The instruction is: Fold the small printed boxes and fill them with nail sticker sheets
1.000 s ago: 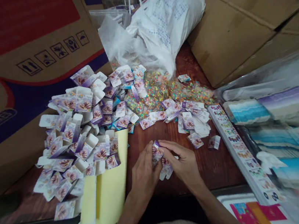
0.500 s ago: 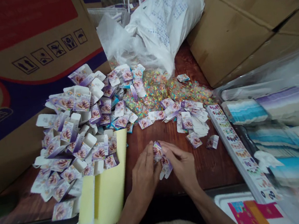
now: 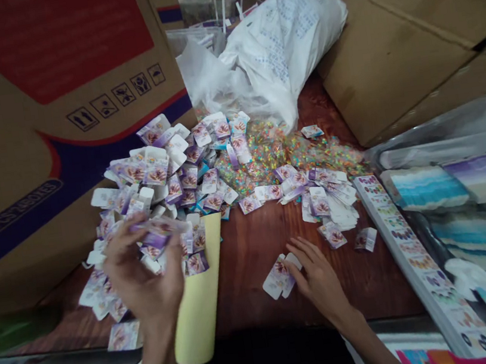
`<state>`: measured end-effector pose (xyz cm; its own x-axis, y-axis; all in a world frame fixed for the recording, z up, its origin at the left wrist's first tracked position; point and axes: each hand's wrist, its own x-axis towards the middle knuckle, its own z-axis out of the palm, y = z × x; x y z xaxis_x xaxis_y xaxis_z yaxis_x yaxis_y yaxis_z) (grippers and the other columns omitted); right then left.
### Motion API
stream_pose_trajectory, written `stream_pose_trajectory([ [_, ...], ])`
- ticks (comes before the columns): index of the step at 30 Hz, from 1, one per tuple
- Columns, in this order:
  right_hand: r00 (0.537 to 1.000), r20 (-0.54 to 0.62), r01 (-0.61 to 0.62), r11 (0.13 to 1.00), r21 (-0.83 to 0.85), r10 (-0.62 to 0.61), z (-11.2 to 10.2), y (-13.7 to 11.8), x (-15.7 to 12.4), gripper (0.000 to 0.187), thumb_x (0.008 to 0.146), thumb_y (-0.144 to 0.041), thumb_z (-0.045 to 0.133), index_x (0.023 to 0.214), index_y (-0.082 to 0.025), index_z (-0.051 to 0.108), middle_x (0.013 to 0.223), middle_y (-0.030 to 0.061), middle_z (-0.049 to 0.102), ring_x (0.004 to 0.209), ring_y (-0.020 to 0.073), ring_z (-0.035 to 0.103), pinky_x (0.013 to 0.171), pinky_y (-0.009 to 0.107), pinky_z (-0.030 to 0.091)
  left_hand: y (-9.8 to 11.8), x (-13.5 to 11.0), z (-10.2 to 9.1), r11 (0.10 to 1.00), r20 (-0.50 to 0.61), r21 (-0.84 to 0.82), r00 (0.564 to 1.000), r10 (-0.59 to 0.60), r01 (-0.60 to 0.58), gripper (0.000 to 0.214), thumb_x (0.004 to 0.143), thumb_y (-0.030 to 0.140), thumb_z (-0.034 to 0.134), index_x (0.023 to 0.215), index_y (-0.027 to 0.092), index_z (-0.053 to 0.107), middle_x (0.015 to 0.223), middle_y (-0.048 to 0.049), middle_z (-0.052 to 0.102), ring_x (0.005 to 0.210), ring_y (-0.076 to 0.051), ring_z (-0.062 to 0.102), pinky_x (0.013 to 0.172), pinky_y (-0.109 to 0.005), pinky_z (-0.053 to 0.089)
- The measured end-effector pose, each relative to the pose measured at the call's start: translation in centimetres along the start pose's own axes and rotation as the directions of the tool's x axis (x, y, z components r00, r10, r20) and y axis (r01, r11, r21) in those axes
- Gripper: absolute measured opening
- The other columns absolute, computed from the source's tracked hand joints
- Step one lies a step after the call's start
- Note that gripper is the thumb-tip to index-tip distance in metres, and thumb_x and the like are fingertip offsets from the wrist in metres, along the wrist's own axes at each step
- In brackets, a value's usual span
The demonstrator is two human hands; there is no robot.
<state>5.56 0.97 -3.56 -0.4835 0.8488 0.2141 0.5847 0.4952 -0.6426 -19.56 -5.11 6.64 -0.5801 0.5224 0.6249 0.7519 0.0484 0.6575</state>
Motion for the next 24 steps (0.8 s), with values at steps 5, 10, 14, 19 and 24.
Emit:
stream_pose_trajectory([
  [5,0.996,0.062,0.077,0.944,-0.321,-0.061,2.0,1.3,-3.0,0.048,0.085,-0.049,0.044,0.117,-0.016,0.054,0.123,0.0163,0.054,0.116,0.0304,0.046,0.087,0.047,0.044,-5.5,1.9,-1.2,0.946,-0.085,0.321,0.993,0.078,-0.047,0.02,0.075,0.025,0.063,0.087,0.014,0.051,0.108,-0.0121,0.058,0.109,-0.026,0.052,0.101,-0.05,0.031],
  [10,0.997,0.072,0.032,0.904,-0.426,-0.001,3.1,0.5,-3.6,0.047,0.088,-0.047,0.037,0.117,-0.014,0.054,0.12,0.0175,0.055,0.107,0.0315,0.049,0.078,0.045,0.044,-7.7,0.0,-0.6,0.88,0.109,0.454,0.989,0.099,-0.138,0.021,0.078,0.026,0.06,0.094,0.016,0.053,0.119,-0.0152,0.052,0.118,-0.029,0.043,0.1,-0.051,0.028],
  [14,0.994,0.104,0.01,0.894,-0.448,0.042,3.2,-0.3,-3.4,0.041,0.089,-0.04,0.04,0.116,-0.014,0.054,0.12,0.0166,0.055,0.103,0.0311,0.05,0.077,0.044,0.043,-7.2,-0.4,-0.4,0.887,0.089,0.444,0.991,0.1,-0.13,0.024,0.077,0.027,0.061,0.098,0.017,0.053,0.124,-0.0158,0.048,0.121,-0.029,0.039,0.1,-0.05,0.029],
  [19,0.99,0.105,-0.038,0.894,-0.446,0.095,3.2,-1.3,-3.5,0.036,0.089,-0.03,0.041,0.119,-0.014,0.051,0.12,0.015,0.055,0.105,0.0294,0.049,0.078,0.042,0.042,-5.5,-1.1,-0.1,0.89,0.105,0.416,0.982,0.158,-0.187,0.028,0.075,0.022,0.064,0.101,0.017,0.053,0.127,-0.0171,0.046,0.124,-0.029,0.036,0.101,-0.05,0.029],
  [24,0.985,0.07,-0.107,0.886,-0.451,0.155,3.0,-1.5,-3.7,0.039,0.086,-0.037,0.047,0.117,-0.013,0.051,0.117,0.0162,0.055,0.103,0.0312,0.048,0.079,0.045,0.041,-2.1,-6.2,1.8,0.956,0.272,0.152,0.94,0.206,-0.253,0.025,0.077,0.016,0.061,0.101,0.019,0.054,0.11,-0.0102,0.058,0.105,-0.023,0.053,0.091,-0.041,0.042],
])
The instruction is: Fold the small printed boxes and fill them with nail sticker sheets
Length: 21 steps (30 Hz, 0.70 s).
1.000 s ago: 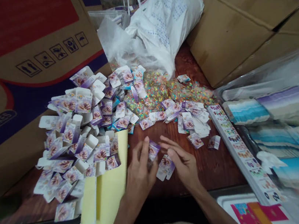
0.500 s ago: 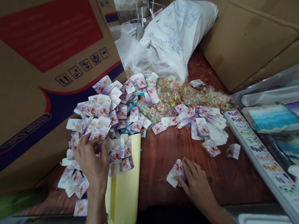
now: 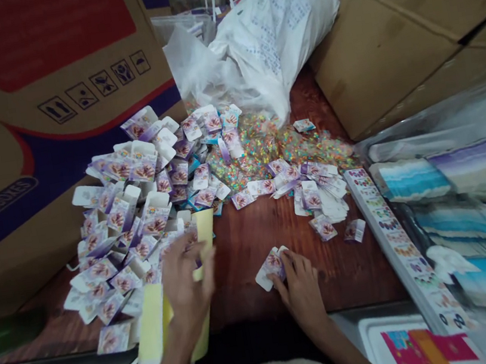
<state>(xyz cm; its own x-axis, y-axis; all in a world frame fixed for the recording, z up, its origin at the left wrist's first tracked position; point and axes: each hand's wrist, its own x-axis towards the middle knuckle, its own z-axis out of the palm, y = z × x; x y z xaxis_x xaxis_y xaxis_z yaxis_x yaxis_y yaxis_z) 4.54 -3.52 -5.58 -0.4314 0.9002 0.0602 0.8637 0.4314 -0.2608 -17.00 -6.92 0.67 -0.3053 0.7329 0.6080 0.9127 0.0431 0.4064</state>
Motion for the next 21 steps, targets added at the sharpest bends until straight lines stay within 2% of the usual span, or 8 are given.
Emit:
stream_pose_trajectory([
  [2,1.0,0.008,-0.001,0.999,0.04,0.001,0.0,0.0,0.0,0.035,0.085,-0.035,0.049,0.113,-0.014,0.053,0.115,0.0147,0.056,0.102,0.0305,0.047,0.08,0.045,0.041,1.9,-2.2,1.9,0.98,0.317,-0.2,0.947,0.056,0.009,0.02,0.082,0.016,0.053,0.102,0.019,0.057,0.1,-0.0071,0.063,0.096,-0.019,0.057,0.085,-0.037,0.046],
  [4,1.0,-0.01,-0.014,0.994,0.108,0.015,0.2,0.1,0.0,0.033,0.084,-0.034,0.05,0.111,-0.015,0.054,0.113,0.0138,0.056,0.103,0.0298,0.046,0.083,0.046,0.04,3.2,-4.2,3.8,0.946,0.59,-0.243,0.807,-0.032,0.216,0.018,0.084,0.022,0.05,0.098,0.019,0.062,0.099,-0.0076,0.064,0.094,-0.022,0.057,0.086,-0.042,0.045],
  [10,0.985,-0.098,-0.077,0.867,0.492,0.143,0.3,1.1,1.2,0.016,0.081,-0.034,0.055,0.085,-0.019,0.061,0.108,0.0108,0.055,0.108,0.0263,0.043,0.092,0.049,0.035,3.7,-4.9,6.1,0.84,0.735,-0.25,0.659,-0.159,0.481,0.037,0.087,0.032,0.043,0.118,0.014,0.052,0.11,-0.0116,0.061,0.102,-0.021,0.057,0.089,-0.039,0.045],
  [12,0.988,-0.015,-0.11,0.767,0.632,0.154,-1.0,1.5,2.0,0.015,0.081,-0.032,0.056,0.072,-0.02,0.061,0.112,0.0098,0.056,0.113,0.0266,0.041,0.096,0.05,0.031,3.8,-3.8,5.7,0.618,0.874,-0.282,0.462,-0.15,0.734,0.044,0.086,0.039,0.044,0.122,0.014,0.049,0.11,-0.0115,0.062,0.098,-0.02,0.059,0.084,-0.035,0.047],
  [14,0.993,0.095,-0.121,0.652,0.749,0.074,-3.1,1.7,3.0,0.015,0.08,-0.03,0.057,0.069,-0.021,0.061,0.119,0.0089,0.054,0.12,0.0266,0.038,0.1,0.051,0.027,4.2,-2.8,5.1,0.215,0.976,-0.217,0.215,0.035,0.952,0.051,0.082,0.047,0.05,0.117,0.011,0.053,0.104,-0.0127,0.065,0.091,-0.021,0.062,0.082,-0.035,0.047],
  [15,0.99,0.14,-0.112,0.595,0.796,0.0,-4.2,1.7,3.4,0.014,0.08,-0.029,0.057,0.07,-0.021,0.061,0.122,0.008,0.053,0.123,0.026,0.036,0.101,0.051,0.026,4.5,-2.5,4.8,0.019,0.976,-0.151,0.146,0.163,0.988,0.053,0.078,0.049,0.054,0.112,0.009,0.057,0.099,-0.0131,0.066,0.088,-0.022,0.063,0.082,-0.036,0.046],
  [18,0.947,0.199,-0.064,0.46,0.886,-0.253,-7.1,1.4,4.5,0.009,0.08,-0.025,0.059,0.071,-0.021,0.06,0.125,0.0044,0.052,0.129,0.0231,0.03,0.103,0.047,0.027,5.5,-2.0,3.9,-0.311,0.915,-0.032,0.154,0.374,0.95,0.05,0.067,0.048,0.068,0.097,0.009,0.065,0.084,-0.0109,0.068,0.079,-0.021,0.064,0.082,-0.035,0.045],
  [21,0.906,0.191,-0.017,0.418,0.908,-0.378,-8.3,1.0,5.2,0.006,0.08,-0.023,0.06,0.073,-0.022,0.06,0.126,0.0025,0.052,0.131,0.0209,0.027,0.103,0.045,0.027,6.2,-2.0,3.1,-0.417,0.907,-0.025,0.196,0.373,0.909,0.052,0.064,0.051,0.07,0.094,0.009,0.066,0.079,-0.0103,0.067,0.079,-0.021,0.064,0.082,-0.036,0.045],
])
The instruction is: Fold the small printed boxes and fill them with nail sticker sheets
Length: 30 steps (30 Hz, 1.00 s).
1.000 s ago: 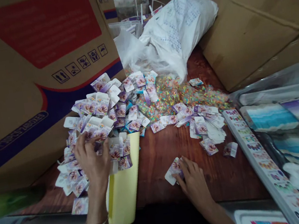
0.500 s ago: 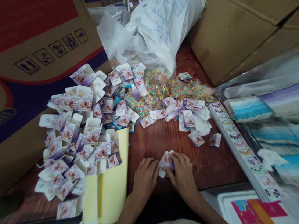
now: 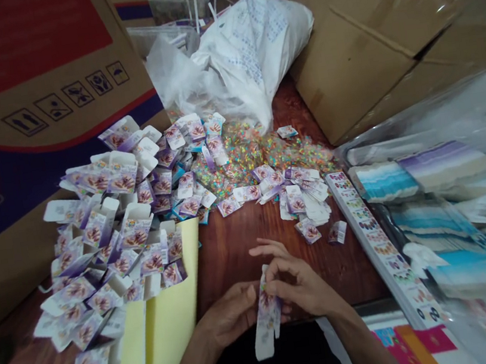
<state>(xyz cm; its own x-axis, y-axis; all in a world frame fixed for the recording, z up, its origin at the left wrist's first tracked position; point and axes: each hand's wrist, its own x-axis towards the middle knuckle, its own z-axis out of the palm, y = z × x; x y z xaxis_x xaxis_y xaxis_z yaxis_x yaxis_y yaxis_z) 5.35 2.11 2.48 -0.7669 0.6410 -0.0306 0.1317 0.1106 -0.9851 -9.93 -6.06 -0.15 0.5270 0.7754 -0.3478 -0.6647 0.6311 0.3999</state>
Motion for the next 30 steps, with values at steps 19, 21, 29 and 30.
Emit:
stream_pose_trajectory([
  [19,0.82,-0.556,-0.095,0.99,0.107,0.138,4.3,2.0,-0.8,0.032,0.083,-0.025,0.055,0.115,-0.024,0.053,0.104,0.006,0.065,0.092,0.0175,0.062,0.082,0.032,0.051,0.4,1.9,2.3,0.745,-0.51,0.634,0.611,0.605,-0.208,0.044,0.084,0.045,0.048,0.119,0.018,0.046,0.113,-0.0078,0.058,0.099,-0.019,0.056,0.082,-0.029,0.044],
  [21,0.826,-0.557,-0.063,0.996,0.06,0.086,5.2,1.9,-0.6,0.032,0.085,-0.023,0.051,0.117,-0.024,0.053,0.108,0.006,0.063,0.097,0.0177,0.061,0.084,0.031,0.05,0.3,2.3,2.3,0.618,-0.473,0.76,0.481,0.738,-0.2,0.047,0.085,0.044,0.043,0.125,0.02,0.039,0.124,-0.0083,0.051,0.11,-0.019,0.051,0.089,-0.03,0.042],
  [29,0.818,-0.573,0.042,0.998,-0.04,-0.058,5.4,1.2,0.8,0.037,0.085,-0.02,0.051,0.121,-0.026,0.053,0.115,0.0044,0.062,0.104,0.0181,0.059,0.087,0.029,0.049,0.8,2.3,2.5,0.597,-0.517,0.798,0.418,0.747,-0.079,0.036,0.085,0.048,0.036,0.099,0.018,0.051,0.097,-0.0066,0.061,0.08,-0.017,0.059,0.068,-0.028,0.048],
  [30,0.808,-0.587,0.047,0.999,-0.02,-0.05,5.5,1.1,0.9,0.038,0.085,-0.02,0.05,0.123,-0.026,0.051,0.113,0.0046,0.063,0.102,0.018,0.06,0.085,0.029,0.05,0.8,2.3,2.6,0.602,-0.526,0.794,0.401,0.75,-0.084,0.036,0.085,0.048,0.036,0.099,0.018,0.05,0.095,-0.006,0.061,0.079,-0.017,0.059,0.068,-0.028,0.048],
])
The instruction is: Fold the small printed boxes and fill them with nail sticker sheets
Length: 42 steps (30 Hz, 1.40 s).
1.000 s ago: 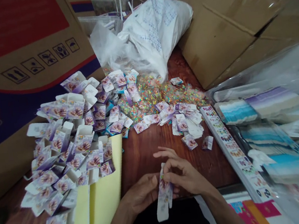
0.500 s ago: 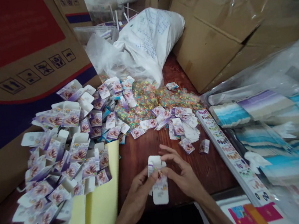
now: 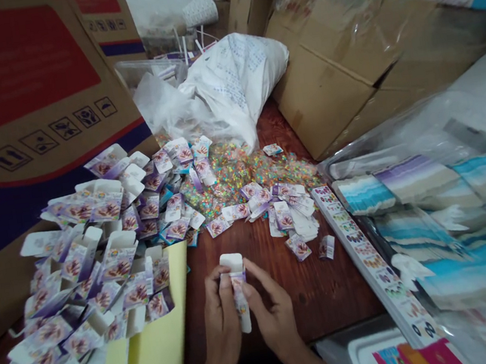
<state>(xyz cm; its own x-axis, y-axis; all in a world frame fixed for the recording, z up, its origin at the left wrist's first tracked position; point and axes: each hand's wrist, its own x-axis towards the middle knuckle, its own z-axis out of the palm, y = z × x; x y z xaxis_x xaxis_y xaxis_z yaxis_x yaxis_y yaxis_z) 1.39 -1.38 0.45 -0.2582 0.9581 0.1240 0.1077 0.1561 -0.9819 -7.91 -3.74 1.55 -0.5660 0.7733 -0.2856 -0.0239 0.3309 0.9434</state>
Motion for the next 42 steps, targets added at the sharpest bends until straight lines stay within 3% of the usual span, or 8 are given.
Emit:
stream_pose_trajectory([
  [5,0.997,0.046,0.055,0.998,-0.028,-0.054,-0.2,-0.5,0.7,0.03,0.083,-0.018,0.05,0.113,-0.022,0.057,0.101,0.0056,0.066,0.091,0.0173,0.063,0.078,0.027,0.052,-0.3,0.0,-0.1,0.999,-0.032,-0.011,0.999,0.043,-0.044,0.037,0.086,0.046,0.037,0.111,0.02,0.045,0.111,-0.0062,0.056,0.095,-0.017,0.056,0.077,-0.027,0.045],
  [10,0.947,0.213,0.265,0.959,-0.095,-0.24,-1.3,-0.7,1.8,0.039,0.08,-0.013,0.052,0.118,-0.022,0.05,0.104,0.0062,0.063,0.095,0.0177,0.06,0.082,0.029,0.048,-0.1,0.3,-0.7,0.999,-0.018,0.045,1.0,0.015,-0.014,0.03,0.085,0.045,0.036,0.095,0.02,0.05,0.085,-0.0026,0.06,0.077,-0.017,0.057,0.069,-0.027,0.046],
  [14,0.967,0.175,0.202,0.976,-0.085,-0.185,-0.8,-0.7,1.8,0.03,0.082,-0.015,0.05,0.111,-0.022,0.054,0.097,0.0043,0.064,0.089,0.0155,0.061,0.078,0.024,0.048,1.1,0.3,-0.9,0.995,-0.016,0.1,1.0,-0.004,0.005,0.028,0.087,0.043,0.032,0.088,0.02,0.05,0.074,-0.0014,0.058,0.07,-0.017,0.055,0.065,-0.027,0.046],
  [21,0.962,0.229,0.164,0.986,-0.038,-0.152,-0.6,-1.1,3.7,0.009,0.084,-0.018,0.05,0.081,-0.019,0.059,0.078,0.0027,0.062,0.072,0.0132,0.059,0.066,0.023,0.048,0.3,0.4,-2.6,0.937,0.13,0.299,0.981,0.145,-0.178,0.041,0.089,0.038,0.032,0.122,0.016,0.042,0.12,-0.0118,0.056,0.108,-0.022,0.054,0.084,-0.032,0.047],
  [26,0.961,0.04,0.278,0.944,-0.176,-0.275,-0.7,-0.1,4.0,0.012,0.082,-0.015,0.054,0.09,-0.02,0.06,0.087,0.0053,0.064,0.079,0.0155,0.063,0.068,0.024,0.053,-1.8,0.9,-3.1,0.54,0.265,0.602,0.786,0.559,-0.588,0.064,0.084,0.033,0.05,0.139,0.018,0.02,0.134,-0.0158,0.043,0.122,-0.026,0.043,0.093,-0.039,0.044],
  [32,0.886,0.051,0.456,0.845,-0.281,-0.461,1.0,-0.2,3.0,0.043,0.078,-0.005,0.054,0.117,-0.024,0.056,0.099,0.0072,0.067,0.088,0.0189,0.065,0.075,0.029,0.055,-2.3,1.8,-3.1,0.287,0.222,0.73,0.612,0.759,-0.621,0.065,0.088,0.023,0.04,0.141,0.008,0.006,0.121,-0.0199,0.055,0.104,-0.02,0.059,0.082,-0.027,0.051],
  [35,0.883,0.116,0.47,0.851,-0.233,-0.456,1.4,-0.7,3.1,0.033,0.076,-0.009,0.057,0.105,-0.023,0.064,0.101,0.0084,0.067,0.091,0.0203,0.065,0.078,0.029,0.055,-2.9,2.0,-3.6,0.282,0.262,0.726,0.631,0.73,-0.627,0.062,0.09,0.023,0.036,0.142,0.01,0.004,0.123,-0.0179,0.054,0.107,-0.02,0.057,0.083,-0.026,0.051],
  [42,0.993,0.075,0.098,0.994,-0.039,-0.095,2.5,-1.0,3.8,0.015,0.079,-0.02,0.058,0.089,-0.022,0.07,0.087,0.0053,0.071,0.079,0.0174,0.068,0.072,0.023,0.056,-4.9,1.9,-3.1,0.383,0.17,0.759,0.728,0.664,-0.526,0.061,0.089,0.022,0.037,0.142,0.018,0.007,0.126,-0.0129,0.052,0.112,-0.02,0.054,0.087,-0.029,0.051],
])
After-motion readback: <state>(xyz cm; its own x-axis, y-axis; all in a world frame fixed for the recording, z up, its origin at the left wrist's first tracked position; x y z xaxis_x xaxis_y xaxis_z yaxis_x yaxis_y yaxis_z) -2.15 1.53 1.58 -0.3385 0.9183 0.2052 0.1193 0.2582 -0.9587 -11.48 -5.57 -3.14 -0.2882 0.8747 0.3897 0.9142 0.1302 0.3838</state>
